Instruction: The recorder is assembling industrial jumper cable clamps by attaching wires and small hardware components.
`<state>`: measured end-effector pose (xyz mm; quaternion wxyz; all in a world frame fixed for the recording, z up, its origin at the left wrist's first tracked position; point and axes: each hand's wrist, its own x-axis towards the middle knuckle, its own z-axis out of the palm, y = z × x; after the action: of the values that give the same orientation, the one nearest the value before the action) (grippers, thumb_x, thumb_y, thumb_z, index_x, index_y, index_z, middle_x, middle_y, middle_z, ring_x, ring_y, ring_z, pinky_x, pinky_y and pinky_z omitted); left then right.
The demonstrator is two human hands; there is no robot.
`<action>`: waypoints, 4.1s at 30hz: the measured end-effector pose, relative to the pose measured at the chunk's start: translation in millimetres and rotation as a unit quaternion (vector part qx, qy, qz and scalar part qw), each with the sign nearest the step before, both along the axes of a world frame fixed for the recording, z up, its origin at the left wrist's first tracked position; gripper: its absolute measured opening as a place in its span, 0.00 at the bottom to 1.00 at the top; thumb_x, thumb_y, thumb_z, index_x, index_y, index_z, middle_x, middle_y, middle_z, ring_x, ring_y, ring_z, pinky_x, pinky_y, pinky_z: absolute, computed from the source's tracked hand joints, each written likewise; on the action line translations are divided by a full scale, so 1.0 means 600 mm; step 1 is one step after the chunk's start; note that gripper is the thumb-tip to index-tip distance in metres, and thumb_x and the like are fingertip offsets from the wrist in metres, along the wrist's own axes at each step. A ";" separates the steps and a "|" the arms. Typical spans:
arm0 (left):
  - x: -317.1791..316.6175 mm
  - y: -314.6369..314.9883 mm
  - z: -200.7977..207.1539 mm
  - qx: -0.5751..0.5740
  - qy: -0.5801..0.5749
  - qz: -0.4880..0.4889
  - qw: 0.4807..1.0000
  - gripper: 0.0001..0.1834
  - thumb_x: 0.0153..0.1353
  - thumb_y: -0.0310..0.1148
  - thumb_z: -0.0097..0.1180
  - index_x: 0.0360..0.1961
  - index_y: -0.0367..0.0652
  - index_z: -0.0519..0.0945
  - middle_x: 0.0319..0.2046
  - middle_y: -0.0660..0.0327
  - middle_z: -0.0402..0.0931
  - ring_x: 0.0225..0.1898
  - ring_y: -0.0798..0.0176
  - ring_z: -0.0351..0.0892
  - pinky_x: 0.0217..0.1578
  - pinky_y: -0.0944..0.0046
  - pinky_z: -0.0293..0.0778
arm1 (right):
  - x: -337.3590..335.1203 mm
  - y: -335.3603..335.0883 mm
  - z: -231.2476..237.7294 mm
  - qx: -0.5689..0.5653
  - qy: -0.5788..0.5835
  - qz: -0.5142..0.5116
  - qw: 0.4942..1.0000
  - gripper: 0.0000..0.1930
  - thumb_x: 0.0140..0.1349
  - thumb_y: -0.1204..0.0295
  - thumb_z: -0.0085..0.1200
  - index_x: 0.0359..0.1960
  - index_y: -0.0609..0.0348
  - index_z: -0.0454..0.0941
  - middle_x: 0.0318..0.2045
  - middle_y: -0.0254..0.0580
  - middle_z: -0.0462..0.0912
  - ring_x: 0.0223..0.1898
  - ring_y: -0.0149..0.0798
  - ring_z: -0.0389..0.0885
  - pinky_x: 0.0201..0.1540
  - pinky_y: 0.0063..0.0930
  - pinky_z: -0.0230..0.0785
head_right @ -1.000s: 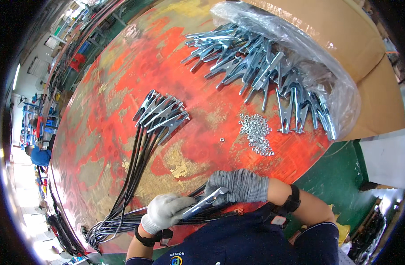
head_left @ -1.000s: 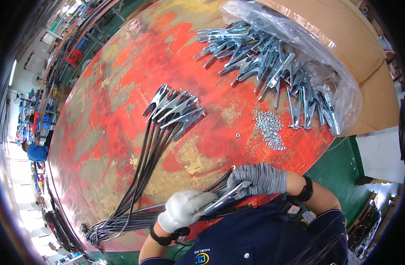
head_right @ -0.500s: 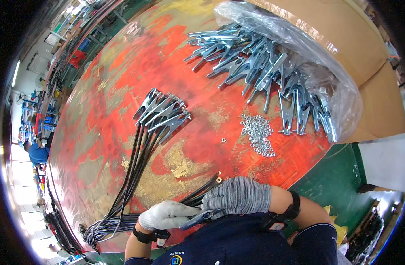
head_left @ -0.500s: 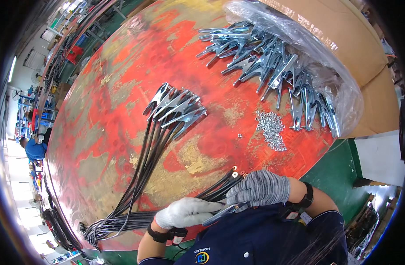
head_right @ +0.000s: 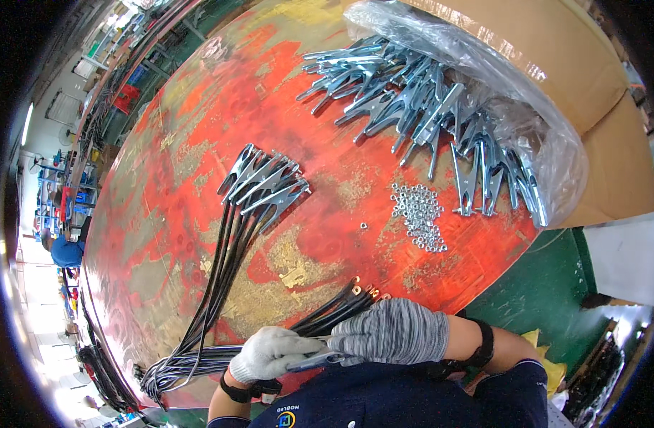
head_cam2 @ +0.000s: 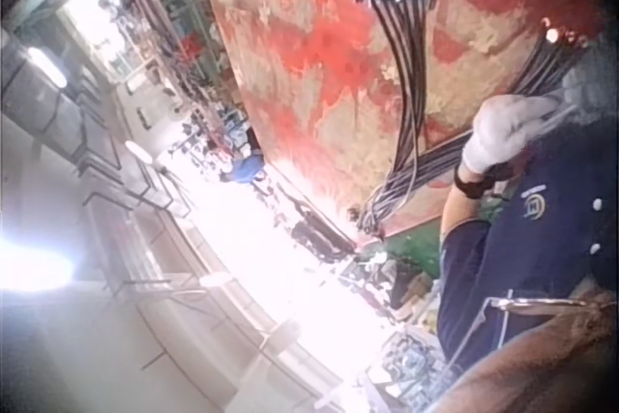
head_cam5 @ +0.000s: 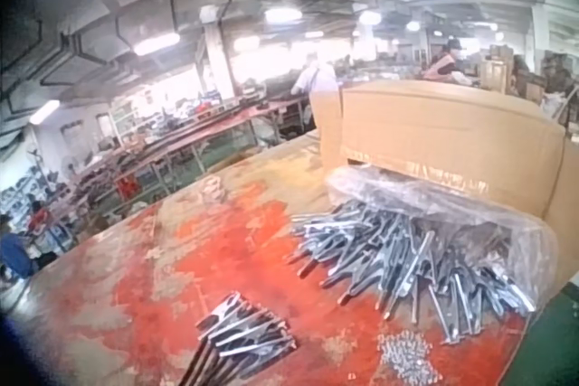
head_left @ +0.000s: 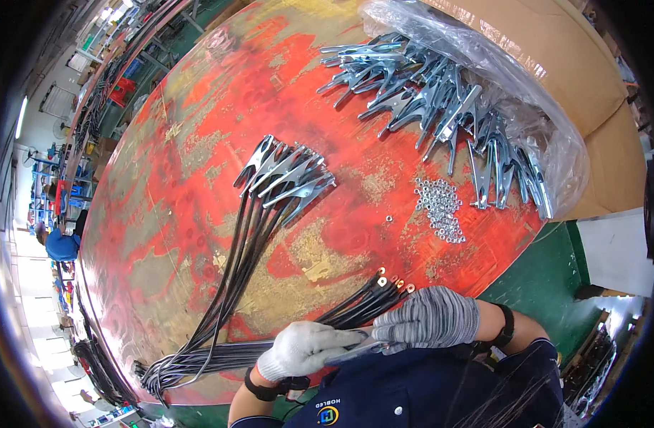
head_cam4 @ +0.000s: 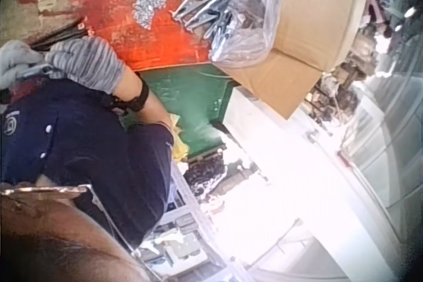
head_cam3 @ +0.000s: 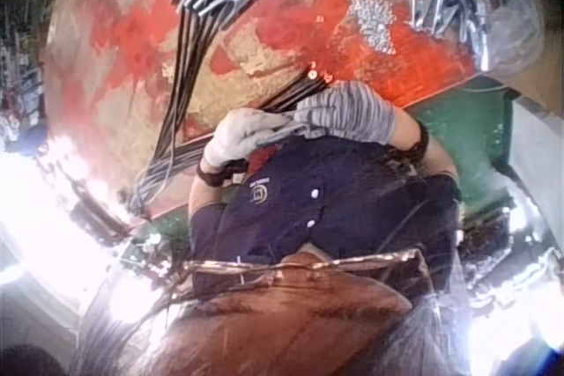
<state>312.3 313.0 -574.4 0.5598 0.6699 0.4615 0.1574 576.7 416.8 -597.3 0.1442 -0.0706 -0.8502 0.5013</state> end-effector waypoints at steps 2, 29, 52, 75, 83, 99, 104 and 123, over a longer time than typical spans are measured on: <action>0.005 0.003 -0.015 0.011 -0.017 0.024 0.999 0.18 0.59 0.35 0.58 0.52 0.49 0.81 0.35 0.52 0.82 0.35 0.49 0.82 0.36 0.57 0.77 | -0.015 0.014 0.016 -0.013 -0.019 0.002 1.000 0.17 0.61 0.63 0.57 0.50 0.53 0.77 0.42 0.41 0.82 0.43 0.41 0.82 0.42 0.34 0.76; -0.010 0.027 0.020 -0.042 0.029 0.039 0.998 0.18 0.62 0.33 0.53 0.53 0.43 0.78 0.37 0.48 0.79 0.38 0.47 0.79 0.40 0.56 0.73 | 0.010 0.078 0.018 0.048 0.109 -0.042 0.992 0.17 0.55 0.67 0.64 0.47 0.50 0.80 0.43 0.40 0.84 0.38 0.42 0.85 0.38 0.33 0.80; 0.023 0.025 0.019 0.220 0.275 -0.082 0.932 0.16 0.56 0.40 0.59 0.48 0.60 0.81 0.22 0.65 0.74 0.25 0.59 0.79 0.23 0.60 0.72 | -0.030 0.062 -0.023 0.070 -0.012 0.060 0.996 0.18 0.57 0.58 0.62 0.46 0.48 0.80 0.46 0.35 0.82 0.44 0.41 0.83 0.45 0.34 0.76; 0.044 0.025 0.051 0.102 0.225 -0.082 0.966 0.10 0.54 0.40 0.58 0.35 0.48 0.83 0.29 0.60 0.82 0.31 0.54 0.82 0.30 0.57 0.76 | -0.027 0.024 -0.027 -0.149 -0.051 0.043 0.987 0.15 0.56 0.63 0.61 0.45 0.48 0.78 0.38 0.36 0.82 0.43 0.42 0.81 0.46 0.35 0.73; 0.049 0.002 0.049 0.210 0.269 -0.060 0.938 0.09 0.56 0.38 0.54 0.35 0.49 0.83 0.24 0.63 0.79 0.26 0.58 0.81 0.25 0.60 0.73 | -0.043 0.015 -0.036 -0.224 -0.020 0.063 0.972 0.17 0.56 0.64 0.61 0.46 0.54 0.77 0.38 0.41 0.81 0.44 0.44 0.80 0.47 0.36 0.72; 0.037 -0.009 0.045 0.185 0.278 -0.063 0.941 0.17 0.54 0.36 0.54 0.45 0.49 0.82 0.24 0.63 0.79 0.27 0.60 0.81 0.26 0.62 0.74 | -0.065 0.005 -0.059 -0.239 0.003 0.068 0.969 0.16 0.52 0.76 0.61 0.44 0.54 0.77 0.37 0.43 0.80 0.40 0.48 0.81 0.45 0.38 0.73; 0.016 0.005 0.037 0.122 0.242 -0.021 0.962 0.16 0.56 0.41 0.56 0.45 0.50 0.81 0.28 0.60 0.81 0.31 0.54 0.82 0.29 0.56 0.75 | -0.057 0.001 -0.081 -0.250 -0.006 0.019 0.968 0.18 0.51 0.76 0.62 0.46 0.53 0.77 0.37 0.43 0.80 0.41 0.47 0.81 0.45 0.38 0.73; 0.018 -0.012 0.024 0.118 0.203 0.101 0.967 0.13 0.54 0.35 0.61 0.41 0.46 0.81 0.31 0.54 0.81 0.33 0.48 0.82 0.33 0.55 0.76 | -0.035 0.037 -0.019 -0.457 -0.081 -0.034 0.885 0.20 0.70 0.56 0.48 0.58 0.51 0.73 0.46 0.36 0.81 0.50 0.30 0.78 0.55 0.29 0.68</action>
<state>322.9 305.7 -560.2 0.3530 0.6990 0.6088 0.1270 555.9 438.7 -608.6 0.0433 -0.1978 -0.5331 0.8215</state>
